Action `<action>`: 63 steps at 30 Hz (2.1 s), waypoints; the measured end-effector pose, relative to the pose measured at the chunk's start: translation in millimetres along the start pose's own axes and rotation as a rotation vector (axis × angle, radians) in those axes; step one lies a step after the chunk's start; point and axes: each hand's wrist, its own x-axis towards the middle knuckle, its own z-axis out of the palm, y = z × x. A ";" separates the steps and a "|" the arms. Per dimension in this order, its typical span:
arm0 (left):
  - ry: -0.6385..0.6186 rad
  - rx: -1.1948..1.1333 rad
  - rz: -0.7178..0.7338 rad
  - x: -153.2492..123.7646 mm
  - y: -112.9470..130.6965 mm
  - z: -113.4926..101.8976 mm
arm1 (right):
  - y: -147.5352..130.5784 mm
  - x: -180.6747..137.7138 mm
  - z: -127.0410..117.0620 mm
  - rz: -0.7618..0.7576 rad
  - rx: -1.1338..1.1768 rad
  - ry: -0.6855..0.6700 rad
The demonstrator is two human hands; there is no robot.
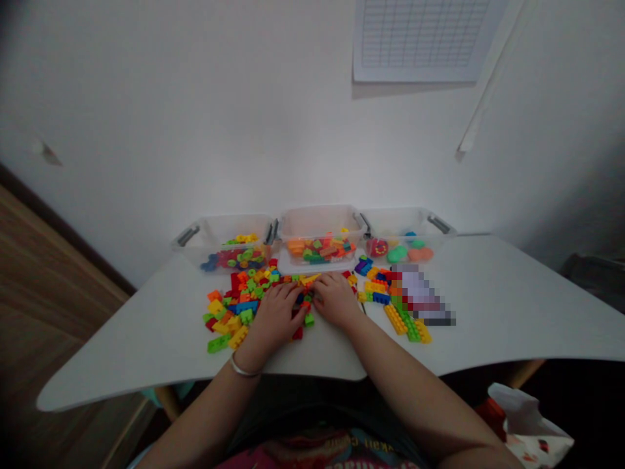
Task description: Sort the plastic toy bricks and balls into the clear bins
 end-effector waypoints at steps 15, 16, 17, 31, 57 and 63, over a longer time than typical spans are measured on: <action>-0.009 0.011 0.004 0.0 0.0 -0.7 | 0.6 0.4 6.7 -0.075 0.026 0.065; -0.009 0.011 0.006 0.1 0.0 -0.5 | 0.7 0.4 7.2 -0.075 0.023 0.067; -0.008 0.011 0.007 0.1 0.0 -0.3 | 0.9 0.6 7.7 -0.075 0.018 0.067; 0.033 0.012 0.020 -0.6 -1.4 2.2 | -1.6 0.3 3.5 -0.056 -0.053 0.040; 0.003 -0.003 0.003 -0.7 -2.0 1.3 | 85.4 41.5 -78.5 0.444 0.280 0.854; 0.004 0.002 -0.002 -1.3 -2.3 0.8 | 138.0 47.9 -98.7 0.710 -0.003 0.625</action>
